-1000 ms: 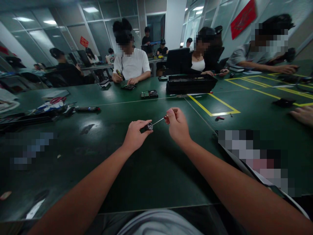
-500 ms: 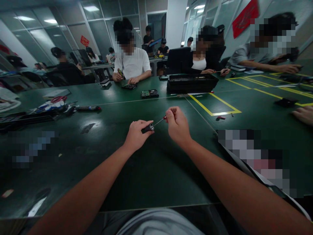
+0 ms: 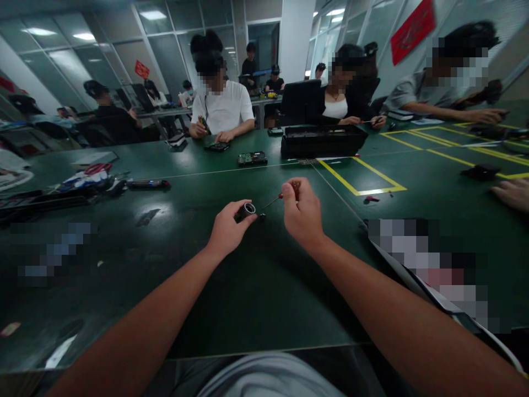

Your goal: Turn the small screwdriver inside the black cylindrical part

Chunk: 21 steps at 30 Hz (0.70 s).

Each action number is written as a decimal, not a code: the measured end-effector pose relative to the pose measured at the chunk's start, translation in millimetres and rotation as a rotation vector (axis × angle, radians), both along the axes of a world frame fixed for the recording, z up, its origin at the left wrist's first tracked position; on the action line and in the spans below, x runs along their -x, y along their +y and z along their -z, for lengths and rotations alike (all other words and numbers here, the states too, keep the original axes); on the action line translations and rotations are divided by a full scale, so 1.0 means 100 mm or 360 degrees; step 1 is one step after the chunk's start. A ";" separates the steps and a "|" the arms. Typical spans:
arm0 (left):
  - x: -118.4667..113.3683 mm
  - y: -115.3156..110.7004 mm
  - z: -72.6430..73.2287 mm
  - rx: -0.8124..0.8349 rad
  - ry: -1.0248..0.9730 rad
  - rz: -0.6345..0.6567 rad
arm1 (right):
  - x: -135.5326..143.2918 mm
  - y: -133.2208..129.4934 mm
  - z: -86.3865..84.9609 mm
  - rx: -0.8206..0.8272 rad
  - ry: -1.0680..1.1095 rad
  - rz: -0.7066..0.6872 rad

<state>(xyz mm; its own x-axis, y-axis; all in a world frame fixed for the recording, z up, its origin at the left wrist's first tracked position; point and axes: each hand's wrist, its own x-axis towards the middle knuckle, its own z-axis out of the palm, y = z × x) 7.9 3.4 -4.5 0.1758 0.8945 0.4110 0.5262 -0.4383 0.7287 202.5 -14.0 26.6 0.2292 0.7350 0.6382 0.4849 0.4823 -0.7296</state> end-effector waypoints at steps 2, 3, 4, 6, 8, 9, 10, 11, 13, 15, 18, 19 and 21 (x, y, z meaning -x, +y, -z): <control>0.00 0.01 0.01 0.0031 -0.0152 -0.0029 | 0.00 0.00 0.00 0.0029 -0.0013 -0.0013; 0.00 0.01 0.02 0.0049 -0.0215 -0.0036 | -0.01 0.00 0.00 0.0038 -0.0022 -0.0019; 0.00 0.02 0.03 0.0067 -0.0263 -0.0038 | -0.01 0.00 0.00 0.0044 -0.0032 -0.0029; 0.00 0.03 0.05 0.0098 -0.0331 -0.0033 | -0.02 0.02 0.02 0.0042 -0.0041 -0.0050; 0.00 0.05 0.05 0.0128 -0.0404 -0.0004 | -0.03 0.04 0.04 0.0041 -0.0038 -0.0071; 0.00 0.05 0.05 0.0145 -0.0450 0.0015 | -0.03 0.05 0.06 0.0036 -0.0040 -0.0080; 0.00 0.06 0.04 0.0167 -0.0494 0.0028 | -0.03 0.06 0.07 0.0029 -0.0046 -0.0083; 0.00 0.07 0.02 0.0199 -0.0521 0.0029 | -0.03 0.07 0.08 0.0019 -0.0054 -0.0078; -0.02 0.07 -0.05 0.0257 -0.0458 -0.0020 | -0.03 0.08 0.09 -0.0001 -0.0074 -0.0062; -0.04 0.08 -0.15 0.0274 -0.0221 -0.0071 | -0.03 0.07 0.09 -0.0002 -0.0098 -0.0055; -0.09 0.12 -0.29 0.0239 0.0190 -0.0036 | -0.03 0.06 0.08 0.0020 -0.0132 -0.0062; -0.11 0.14 -0.32 0.0232 0.0302 0.0007 | -0.03 0.06 0.08 0.0025 -0.0138 -0.0057; -0.16 0.22 -0.35 0.0224 0.0526 0.0107 | -0.03 0.07 0.08 0.0026 -0.0145 -0.0040</control>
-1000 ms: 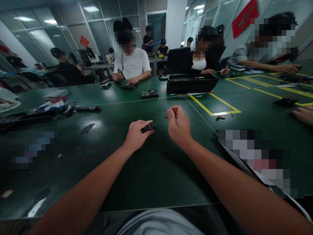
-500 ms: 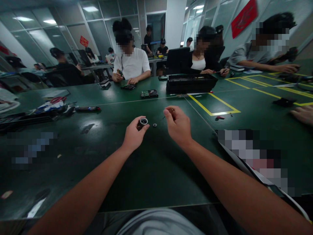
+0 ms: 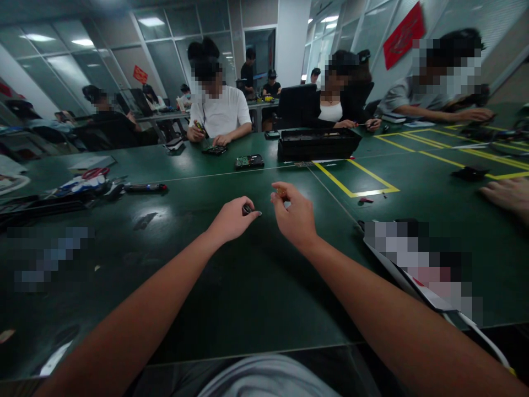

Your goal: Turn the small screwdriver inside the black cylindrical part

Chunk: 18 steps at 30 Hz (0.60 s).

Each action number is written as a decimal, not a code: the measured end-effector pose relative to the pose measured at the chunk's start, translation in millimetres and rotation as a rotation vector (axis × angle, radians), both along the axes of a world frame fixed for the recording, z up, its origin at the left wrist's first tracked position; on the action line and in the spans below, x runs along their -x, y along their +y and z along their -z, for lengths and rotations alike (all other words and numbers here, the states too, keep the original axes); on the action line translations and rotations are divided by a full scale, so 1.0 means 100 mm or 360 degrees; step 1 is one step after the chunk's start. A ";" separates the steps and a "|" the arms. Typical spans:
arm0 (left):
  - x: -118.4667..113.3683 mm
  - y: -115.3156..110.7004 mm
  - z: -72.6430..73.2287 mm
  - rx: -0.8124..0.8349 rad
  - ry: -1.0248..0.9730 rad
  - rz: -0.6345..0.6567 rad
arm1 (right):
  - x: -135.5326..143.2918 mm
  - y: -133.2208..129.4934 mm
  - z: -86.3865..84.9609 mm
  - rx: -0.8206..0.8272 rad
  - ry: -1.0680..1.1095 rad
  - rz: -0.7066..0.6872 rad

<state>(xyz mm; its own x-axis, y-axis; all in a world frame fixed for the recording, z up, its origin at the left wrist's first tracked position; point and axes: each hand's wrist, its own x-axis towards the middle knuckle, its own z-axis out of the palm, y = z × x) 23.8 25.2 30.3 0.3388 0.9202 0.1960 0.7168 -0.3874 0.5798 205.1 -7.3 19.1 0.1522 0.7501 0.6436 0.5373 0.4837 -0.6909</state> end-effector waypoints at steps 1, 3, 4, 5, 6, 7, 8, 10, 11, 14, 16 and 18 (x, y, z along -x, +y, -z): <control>-0.02 0.04 0.00 -0.0005 0.0115 0.0061 | 0.00 0.00 0.00 -0.0005 -0.0004 0.0007; -0.07 0.14 0.02 -0.0024 0.0337 0.0149 | 0.00 0.01 0.00 -0.0013 -0.0019 0.0014; -0.09 0.18 0.04 -0.0033 0.0439 0.0172 | 0.00 0.01 0.00 -0.0011 -0.0028 0.0011; -0.12 0.22 0.05 -0.0034 0.0531 0.0182 | 0.00 0.01 0.00 -0.0004 -0.0035 0.0007; -0.14 0.26 0.06 -0.0028 0.0611 0.0182 | 0.00 0.00 0.00 0.0007 -0.0041 0.0004; -0.16 0.29 0.08 -0.0013 0.0683 0.0178 | 0.00 0.00 0.00 0.0020 -0.0046 0.0002; -0.18 0.32 0.08 0.0008 0.0746 0.0176 | 0.00 -0.01 -0.01 0.0032 -0.0053 0.0001; -0.21 0.36 0.09 0.0045 0.0847 0.0200 | 0.01 -0.02 -0.02 0.0047 -0.0066 0.0000; -0.22 0.38 0.09 0.0055 0.0883 0.0217 | 0.01 -0.03 -0.02 0.0053 -0.0075 -0.0004; -0.22 0.38 0.09 0.0052 0.0915 0.0257 | 0.01 -0.04 -0.04 0.0067 -0.0097 -0.0026; -0.19 0.36 0.10 0.0038 0.0829 0.0275 | 0.01 -0.05 -0.04 0.0064 -0.0105 -0.0033; -0.12 0.33 0.12 0.0030 0.0643 0.0268 | 0.01 -0.05 -0.04 0.0055 -0.0104 -0.0034</control>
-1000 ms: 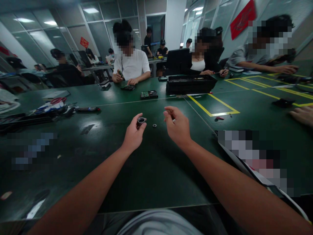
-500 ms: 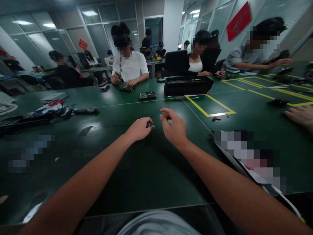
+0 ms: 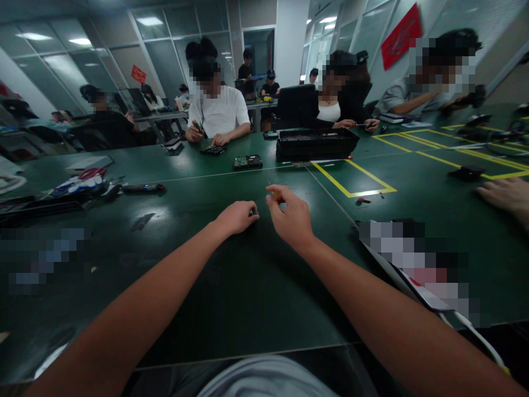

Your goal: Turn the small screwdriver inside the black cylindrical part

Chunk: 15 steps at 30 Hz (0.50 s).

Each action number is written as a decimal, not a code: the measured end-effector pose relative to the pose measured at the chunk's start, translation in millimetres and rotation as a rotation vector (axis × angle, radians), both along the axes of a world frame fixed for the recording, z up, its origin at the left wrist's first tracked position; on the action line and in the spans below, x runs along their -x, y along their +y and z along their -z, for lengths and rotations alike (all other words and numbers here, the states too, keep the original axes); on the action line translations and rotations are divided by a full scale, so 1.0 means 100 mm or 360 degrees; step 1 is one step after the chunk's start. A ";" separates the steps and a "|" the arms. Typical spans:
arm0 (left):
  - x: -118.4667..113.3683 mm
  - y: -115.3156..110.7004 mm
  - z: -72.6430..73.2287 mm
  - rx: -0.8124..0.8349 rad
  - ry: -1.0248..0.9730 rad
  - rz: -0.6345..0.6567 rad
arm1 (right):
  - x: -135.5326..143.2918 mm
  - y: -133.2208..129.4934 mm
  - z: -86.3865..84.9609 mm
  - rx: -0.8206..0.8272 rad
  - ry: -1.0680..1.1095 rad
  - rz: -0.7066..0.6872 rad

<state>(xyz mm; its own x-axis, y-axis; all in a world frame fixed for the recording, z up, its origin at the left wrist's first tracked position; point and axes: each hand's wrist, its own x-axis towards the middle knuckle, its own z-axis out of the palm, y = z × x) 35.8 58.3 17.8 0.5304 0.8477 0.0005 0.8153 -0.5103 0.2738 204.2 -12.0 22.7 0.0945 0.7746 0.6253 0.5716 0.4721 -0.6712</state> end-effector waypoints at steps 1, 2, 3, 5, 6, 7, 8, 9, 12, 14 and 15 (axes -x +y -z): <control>0.04 -0.01 0.01 0.0006 -0.0113 -0.0027 | 0.00 0.00 0.00 -0.0004 0.0002 0.0000; 0.09 -0.03 0.02 0.0012 -0.0227 -0.0067 | 0.00 0.00 0.00 -0.0007 0.0005 -0.0003; 0.15 -0.04 0.02 0.0012 -0.0335 -0.0117 | 0.00 0.00 0.01 -0.0012 0.0007 -0.0007; 0.28 -0.07 0.01 0.0001 -0.0530 -0.0235 | -0.01 -0.01 0.01 -0.0016 0.0007 -0.0025; 0.36 -0.08 -0.01 0.0008 -0.0621 -0.0298 | -0.01 -0.01 0.01 -0.0010 0.0008 -0.0034; 0.44 -0.10 -0.03 0.0030 -0.0717 -0.0367 | -0.01 -0.01 0.00 0.0001 0.0008 -0.0044; 0.52 -0.12 -0.06 0.0069 -0.0821 -0.0441 | -0.01 -0.01 0.00 0.0009 0.0009 -0.0053; 0.61 -0.14 -0.09 0.0133 -0.0933 -0.0522 | -0.01 -0.02 0.00 0.0014 0.0009 -0.0058; 0.92 -0.25 -0.19 0.0366 -0.1390 -0.0756 | -0.02 -0.01 0.01 0.0021 0.0017 -0.0053; 1.14 -0.37 -0.27 0.0478 -0.1758 -0.0845 | -0.01 0.00 0.02 0.0032 0.0022 -0.0042; 1.26 -0.43 -0.32 0.0508 -0.1886 -0.0903 | -0.01 0.00 0.02 0.0038 0.0024 -0.0042</control>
<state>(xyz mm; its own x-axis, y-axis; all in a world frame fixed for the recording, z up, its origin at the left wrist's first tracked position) -89.8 15.0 49.4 -0.0720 0.9970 -0.0267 0.0830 0.0327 0.9960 205.2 -11.9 20.4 0.0835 0.7916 0.6053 0.5488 0.4705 -0.6910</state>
